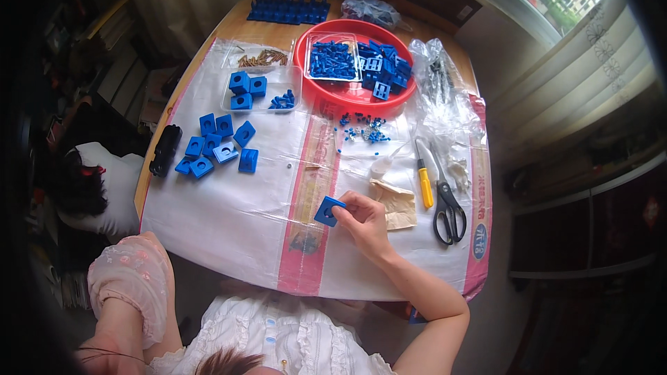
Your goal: Manually assemble small blue plastic components by inserting blue connectors into square blue blocks.
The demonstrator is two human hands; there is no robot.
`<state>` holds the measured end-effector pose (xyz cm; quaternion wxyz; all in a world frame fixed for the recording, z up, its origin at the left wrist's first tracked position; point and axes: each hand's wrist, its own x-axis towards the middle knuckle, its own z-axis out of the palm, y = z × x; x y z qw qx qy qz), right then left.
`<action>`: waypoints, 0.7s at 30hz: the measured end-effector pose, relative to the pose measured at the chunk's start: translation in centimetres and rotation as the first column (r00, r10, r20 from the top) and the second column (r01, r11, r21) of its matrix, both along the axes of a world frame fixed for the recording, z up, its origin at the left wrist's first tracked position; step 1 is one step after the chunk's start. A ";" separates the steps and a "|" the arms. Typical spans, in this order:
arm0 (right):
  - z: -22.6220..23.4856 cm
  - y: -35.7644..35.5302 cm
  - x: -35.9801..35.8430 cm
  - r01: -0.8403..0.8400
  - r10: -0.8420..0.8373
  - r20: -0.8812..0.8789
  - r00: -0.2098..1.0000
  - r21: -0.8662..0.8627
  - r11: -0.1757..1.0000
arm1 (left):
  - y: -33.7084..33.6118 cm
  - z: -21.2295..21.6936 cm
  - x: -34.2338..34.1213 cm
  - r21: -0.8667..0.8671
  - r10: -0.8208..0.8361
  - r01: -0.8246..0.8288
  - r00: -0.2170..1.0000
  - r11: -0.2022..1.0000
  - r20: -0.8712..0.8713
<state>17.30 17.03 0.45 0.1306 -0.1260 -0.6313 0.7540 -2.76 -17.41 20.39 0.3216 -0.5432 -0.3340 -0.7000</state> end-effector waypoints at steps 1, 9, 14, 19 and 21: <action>0.0 0.0 0.0 0.000 0.000 -0.008 1.000 0.000 1.000 | 0.0 0.1 0.0 -0.002 0.001 -0.001 1.000 1.000 -0.003; -0.3 0.0 -0.1 -0.008 0.008 -0.008 1.000 0.003 1.000 | -0.4 0.1 0.1 -0.015 0.007 -0.007 1.000 1.000 0.008; -0.1 0.1 0.0 -0.008 0.008 -0.010 1.000 -0.008 1.000 | -0.2 0.0 0.1 -0.010 0.008 -0.008 1.000 1.000 0.007; -0.2 0.2 0.2 -0.001 0.001 -0.002 1.000 0.013 1.000 | -0.4 -0.4 0.1 0.004 0.010 -0.010 1.000 1.000 0.012; -0.3 0.3 0.2 -0.003 0.003 -0.003 1.000 0.015 1.000 | -0.4 -0.5 0.4 0.010 0.010 -0.010 1.000 1.000 0.010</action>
